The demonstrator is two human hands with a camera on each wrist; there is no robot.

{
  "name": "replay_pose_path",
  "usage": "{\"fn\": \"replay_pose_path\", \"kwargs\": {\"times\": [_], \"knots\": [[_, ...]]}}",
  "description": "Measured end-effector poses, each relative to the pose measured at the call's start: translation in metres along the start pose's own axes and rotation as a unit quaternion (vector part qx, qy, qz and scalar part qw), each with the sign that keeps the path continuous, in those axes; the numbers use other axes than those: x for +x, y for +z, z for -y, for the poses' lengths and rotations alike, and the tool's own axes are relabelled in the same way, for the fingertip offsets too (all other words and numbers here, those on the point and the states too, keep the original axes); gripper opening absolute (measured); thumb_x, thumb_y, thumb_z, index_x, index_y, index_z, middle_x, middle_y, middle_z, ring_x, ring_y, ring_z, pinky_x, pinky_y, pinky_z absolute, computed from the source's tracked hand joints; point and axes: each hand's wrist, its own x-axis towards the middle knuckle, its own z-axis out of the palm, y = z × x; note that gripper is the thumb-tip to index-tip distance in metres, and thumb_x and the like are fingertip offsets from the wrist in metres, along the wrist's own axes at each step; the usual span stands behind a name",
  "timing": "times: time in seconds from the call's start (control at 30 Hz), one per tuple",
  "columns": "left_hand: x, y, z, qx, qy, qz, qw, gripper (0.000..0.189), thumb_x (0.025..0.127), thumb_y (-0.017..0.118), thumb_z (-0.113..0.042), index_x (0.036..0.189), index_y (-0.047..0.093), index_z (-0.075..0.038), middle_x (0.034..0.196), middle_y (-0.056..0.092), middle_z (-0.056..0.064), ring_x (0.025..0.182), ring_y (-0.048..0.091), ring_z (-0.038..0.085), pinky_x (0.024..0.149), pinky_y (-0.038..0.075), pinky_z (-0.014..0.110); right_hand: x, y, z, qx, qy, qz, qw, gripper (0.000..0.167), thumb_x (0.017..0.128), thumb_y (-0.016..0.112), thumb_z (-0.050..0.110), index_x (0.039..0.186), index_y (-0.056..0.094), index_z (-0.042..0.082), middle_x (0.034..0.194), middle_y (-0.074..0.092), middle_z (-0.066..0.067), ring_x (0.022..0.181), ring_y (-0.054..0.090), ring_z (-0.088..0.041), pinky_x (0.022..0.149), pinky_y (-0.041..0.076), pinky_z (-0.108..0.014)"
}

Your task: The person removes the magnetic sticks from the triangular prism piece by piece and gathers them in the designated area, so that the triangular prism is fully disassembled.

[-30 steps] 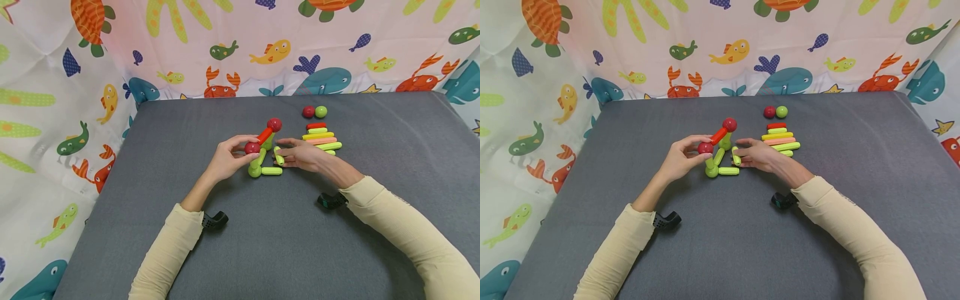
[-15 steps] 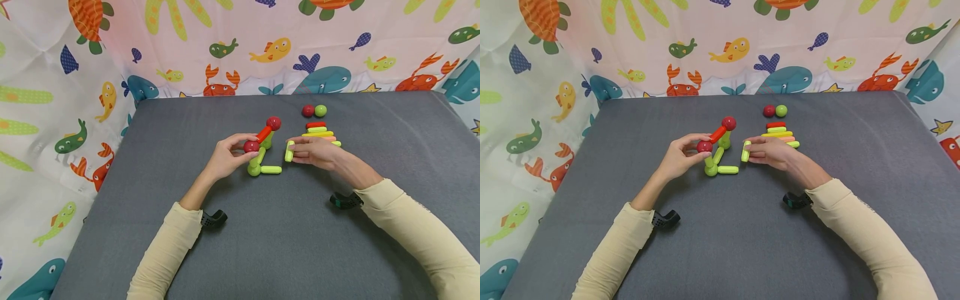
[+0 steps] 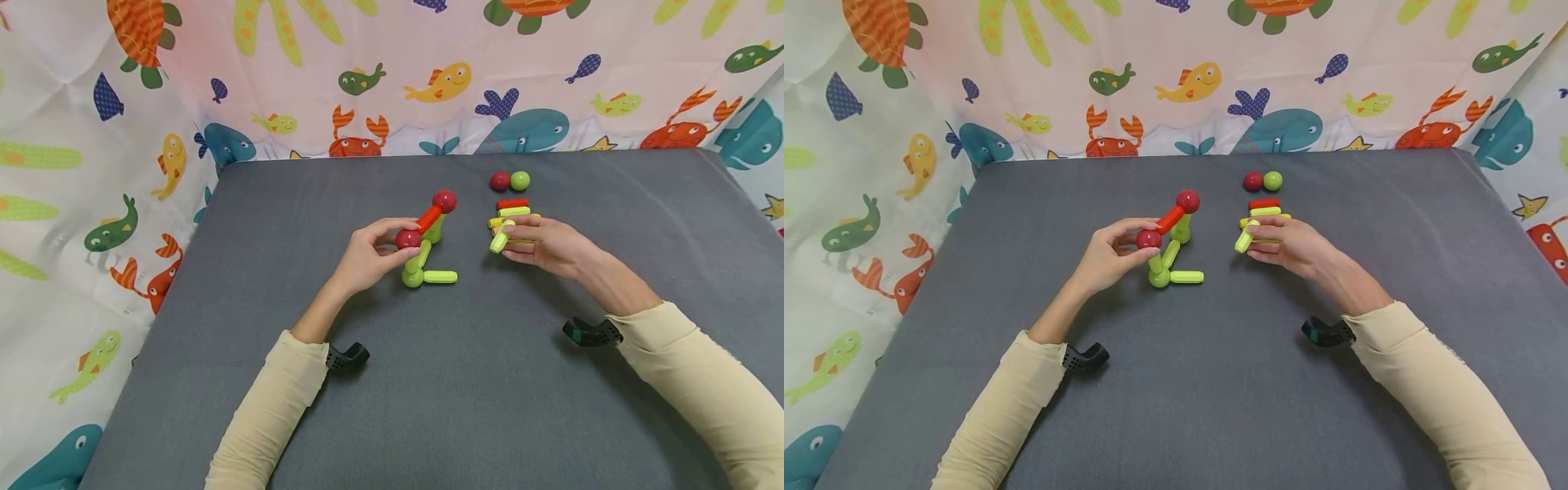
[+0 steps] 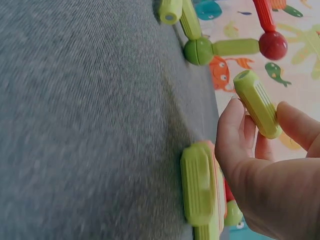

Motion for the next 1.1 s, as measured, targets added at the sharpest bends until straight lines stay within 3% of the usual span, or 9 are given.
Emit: {"fn": "replay_pose_path", "kwargs": {"times": [0.07, 0.3, 0.47, 0.67, 0.9, 1.0, 1.1], "knots": [[0.0, 0.0, 0.011, -0.003, 0.002, -0.002, 1.0, 0.035, 0.082, 0.072, 0.002, 0.116, 0.063, 0.002, 0.125, 0.06, 0.014, 0.092, 0.065, 0.026, 0.076, 0.055, 0.037, -0.002, -0.004, 0.0, -0.004, 0.001, -0.009, 1.0, 0.044, 0.096, 0.058, 0.013, 0.132, 0.035, 0.005, 0.112, 0.066, -0.005, 0.094, 0.066, -0.018, 0.084, 0.052, -0.032], [0.0, -0.002, 0.016, -0.014, 0.016, -0.001, 0.9998, 0.035, 0.082, 0.074, -0.003, 0.116, 0.064, -0.003, 0.123, 0.061, 0.006, 0.092, 0.065, 0.021, 0.076, 0.055, 0.036, -0.012, -0.018, -0.002, 0.048, -0.001, -0.038, 0.9981, 0.061, 0.094, 0.06, 0.013, 0.143, 0.024, 0.011, 0.106, 0.061, -0.003, 0.09, 0.065, -0.018, 0.084, 0.052, -0.031], [0.001, -0.003, 0.016, -0.008, 0.025, -0.001, 0.9997, 0.034, 0.082, 0.074, -0.003, 0.115, 0.064, -0.003, 0.122, 0.062, 0.005, 0.092, 0.065, 0.019, 0.076, 0.055, 0.036, -0.022, -0.028, -0.009, 0.087, -0.024, -0.067, 0.9937, 0.043, 0.094, 0.06, 0.01, 0.129, 0.035, 0.011, 0.101, 0.057, -0.005, 0.09, 0.063, -0.02, 0.082, 0.052, -0.031], [0.002, -0.004, 0.016, -0.008, 0.03, -0.002, 0.9995, 0.034, 0.082, 0.074, -0.002, 0.115, 0.065, -0.002, 0.123, 0.061, 0.008, 0.094, 0.063, 0.02, 0.08, 0.054, 0.04, -0.033, -0.037, -0.018, 0.121, -0.018, -0.083, 0.9891, 0.039, 0.094, 0.059, 0.006, 0.123, 0.034, 0.011, 0.097, 0.062, -0.007, 0.09, 0.065, -0.022, 0.083, 0.052, -0.034], [0.002, -0.003, 0.007, -0.008, 0.029, -0.001, 0.9995, 0.034, 0.082, 0.073, 0.001, 0.115, 0.064, 0.001, 0.123, 0.061, 0.012, 0.097, 0.062, 0.022, 0.083, 0.052, 0.042, -0.038, -0.04, -0.033, 0.087, -0.011, -0.06, 0.9944, 0.009, 0.095, 0.057, 0.005, 0.104, 0.058, 0.005, 0.096, 0.067, -0.01, 0.091, 0.066, -0.021, 0.084, 0.052, -0.034], [0.001, -0.002, 0.008, -0.002, 0.024, -0.002, 0.9997, 0.034, 0.082, 0.073, 0.001, 0.115, 0.064, 0.001, 0.123, 0.061, 0.011, 0.099, 0.062, 0.023, 0.084, 0.052, 0.04, -0.038, -0.037, -0.036, 0.08, -0.017, -0.066, 0.9945, 0.006, 0.094, 0.058, 0.005, 0.097, 0.063, 0.005, 0.094, 0.068, -0.01, 0.09, 0.067, -0.02, 0.083, 0.053, -0.033], [0.001, -0.003, 0.018, -0.003, 0.022, -0.003, 0.9998, 0.035, 0.082, 0.074, -0.002, 0.116, 0.064, -0.002, 0.124, 0.061, 0.008, 0.098, 0.062, 0.021, 0.082, 0.053, 0.036, -0.036, -0.034, -0.037, 0.074, -0.018, -0.085, 0.9934, 0.006, 0.093, 0.061, 0.006, 0.099, 0.061, 0.004, 0.092, 0.069, -0.01, 0.088, 0.067, -0.019, 0.082, 0.053, -0.032]]}}
